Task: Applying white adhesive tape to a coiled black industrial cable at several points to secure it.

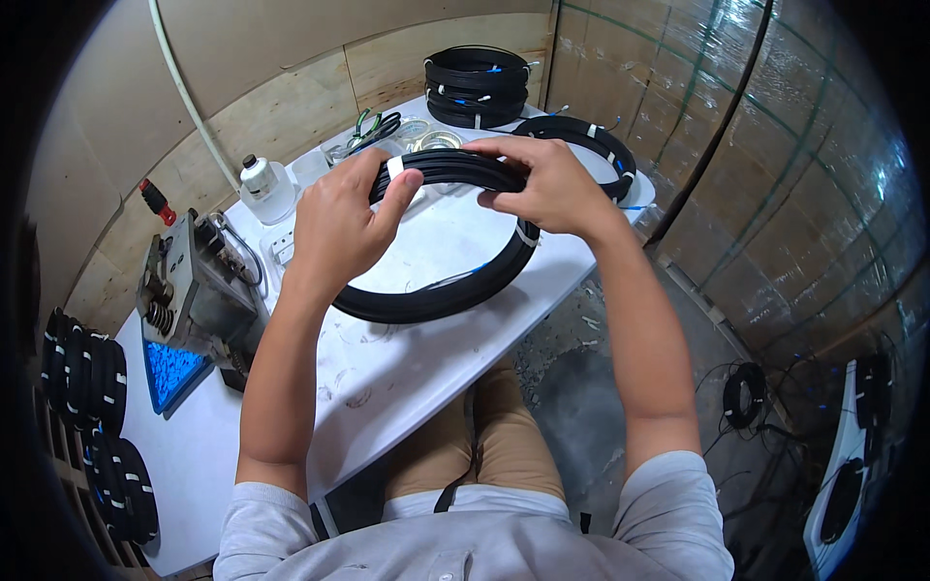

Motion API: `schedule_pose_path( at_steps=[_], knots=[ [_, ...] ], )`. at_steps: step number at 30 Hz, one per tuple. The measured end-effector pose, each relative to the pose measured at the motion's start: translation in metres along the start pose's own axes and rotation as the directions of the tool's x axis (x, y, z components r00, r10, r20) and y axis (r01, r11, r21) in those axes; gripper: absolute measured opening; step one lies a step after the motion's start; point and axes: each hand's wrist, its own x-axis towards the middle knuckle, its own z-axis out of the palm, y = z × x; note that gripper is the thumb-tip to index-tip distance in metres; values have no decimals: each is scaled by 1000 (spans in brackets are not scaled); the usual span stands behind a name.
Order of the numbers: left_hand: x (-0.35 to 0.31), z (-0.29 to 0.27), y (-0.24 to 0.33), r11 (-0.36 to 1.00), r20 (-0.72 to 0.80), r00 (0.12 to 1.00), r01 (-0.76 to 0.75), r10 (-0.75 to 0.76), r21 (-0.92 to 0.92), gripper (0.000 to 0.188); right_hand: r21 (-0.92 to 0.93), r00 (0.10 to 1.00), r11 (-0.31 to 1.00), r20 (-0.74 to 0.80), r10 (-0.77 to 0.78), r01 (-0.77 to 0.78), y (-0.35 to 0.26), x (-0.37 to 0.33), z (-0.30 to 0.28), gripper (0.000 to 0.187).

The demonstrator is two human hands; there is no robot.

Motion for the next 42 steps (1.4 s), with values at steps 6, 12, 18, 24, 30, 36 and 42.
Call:
schedule_pose_path(
  at_steps=[6, 12, 18, 24, 30, 36, 42],
  knots=[
    [1, -11, 23, 998, 159, 986, 43, -49, 42, 50, 6, 980, 999, -191, -49, 51, 5, -12, 24, 33],
    [-6, -7, 12, 995, 62, 993, -102, 102, 7, 44, -59, 965, 998, -259, -36, 21, 11, -13, 38, 22],
    [-8, -8, -1, 977, -70, 994, -101, 89, -186, 44, -72, 942, 995, -323, -92, 72, 7, -18, 38, 20],
    [-49, 4, -33, 896, -216, 902, 290, -373, -336, 36, 391, 811, 911, -487, 325, -130, 17, -44, 33, 19],
    [-24, -11, -14, 879, -236, 918, 193, -319, -436, 22, 548, 731, 832, -602, 320, 87, 56, -55, 63, 21],
    [0, -40, 4, 960, -93, 983, 131, -158, -246, 21, 260, 741, 965, -656, 141, 46, 49, -53, 59, 37],
    [-1, -27, 18, 1000, 163, 987, -1, -4, 31, 19, 53, 893, 999, -449, 33, -10, 4, -43, 45, 38]
  ],
)
